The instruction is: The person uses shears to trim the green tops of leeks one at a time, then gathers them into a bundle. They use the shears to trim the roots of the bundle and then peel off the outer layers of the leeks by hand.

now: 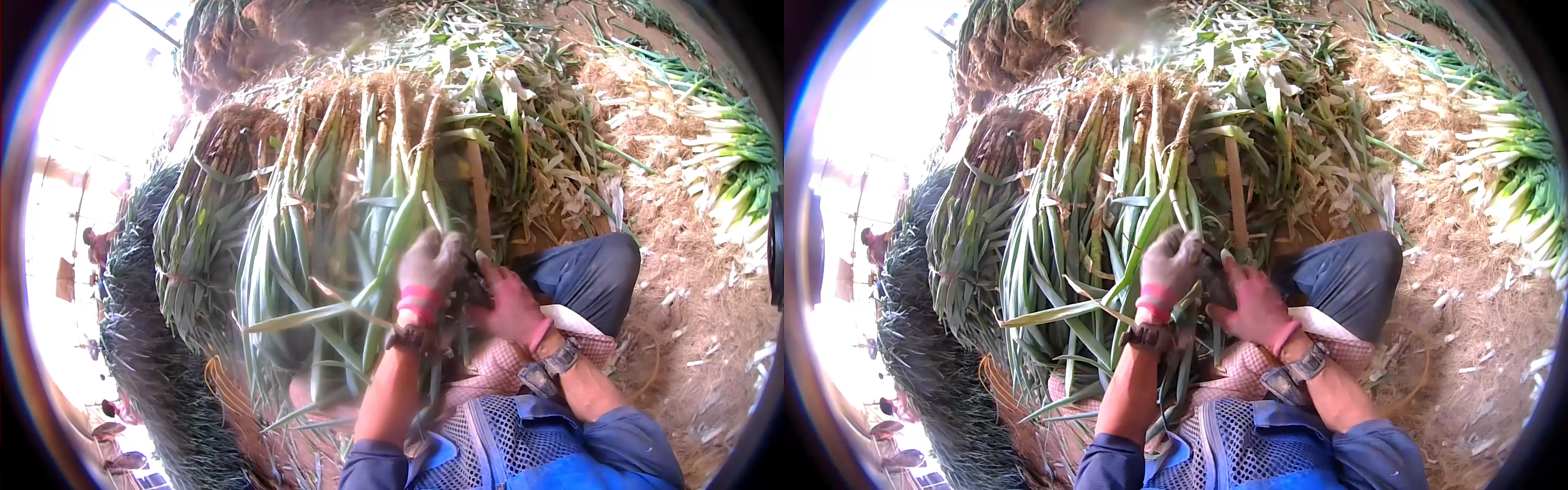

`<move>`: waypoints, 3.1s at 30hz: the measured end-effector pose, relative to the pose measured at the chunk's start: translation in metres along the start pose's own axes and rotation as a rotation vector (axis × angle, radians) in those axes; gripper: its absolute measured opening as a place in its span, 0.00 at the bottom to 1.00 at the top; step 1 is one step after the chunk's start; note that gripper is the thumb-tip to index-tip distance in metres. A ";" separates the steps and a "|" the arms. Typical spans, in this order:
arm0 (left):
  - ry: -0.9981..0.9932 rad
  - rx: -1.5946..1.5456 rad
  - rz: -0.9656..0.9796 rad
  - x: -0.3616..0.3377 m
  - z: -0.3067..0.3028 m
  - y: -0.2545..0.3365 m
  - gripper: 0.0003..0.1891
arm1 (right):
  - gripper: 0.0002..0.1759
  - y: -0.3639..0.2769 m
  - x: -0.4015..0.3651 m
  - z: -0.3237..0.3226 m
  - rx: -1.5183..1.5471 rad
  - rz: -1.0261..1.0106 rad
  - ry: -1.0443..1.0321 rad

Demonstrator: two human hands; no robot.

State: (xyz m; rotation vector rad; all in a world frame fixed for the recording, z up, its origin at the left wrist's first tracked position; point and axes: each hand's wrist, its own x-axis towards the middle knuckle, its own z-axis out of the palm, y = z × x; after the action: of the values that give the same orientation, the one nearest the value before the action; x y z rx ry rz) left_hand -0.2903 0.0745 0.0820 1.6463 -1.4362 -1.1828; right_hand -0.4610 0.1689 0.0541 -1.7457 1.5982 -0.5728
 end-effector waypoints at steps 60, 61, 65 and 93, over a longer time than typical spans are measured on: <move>-0.625 0.799 -0.034 -0.053 0.071 0.015 0.13 | 0.48 0.044 0.029 -0.051 -0.021 0.053 -0.060; -0.567 0.805 -0.056 -0.050 0.060 0.025 0.13 | 0.48 0.039 0.031 -0.056 0.001 0.074 -0.073; -0.246 0.700 0.004 0.001 0.022 -0.010 0.14 | 0.48 0.033 0.038 -0.059 -0.016 0.056 -0.183; -0.122 1.096 -0.079 0.162 0.033 -0.028 0.27 | 0.47 0.045 0.294 -0.043 -0.187 0.127 -0.027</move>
State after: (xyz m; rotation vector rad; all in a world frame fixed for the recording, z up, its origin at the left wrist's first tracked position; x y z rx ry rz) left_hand -0.3103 -0.0755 0.0102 2.3396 -2.3355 -0.4947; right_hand -0.4802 -0.1277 0.0120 -1.7616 1.7763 -0.3466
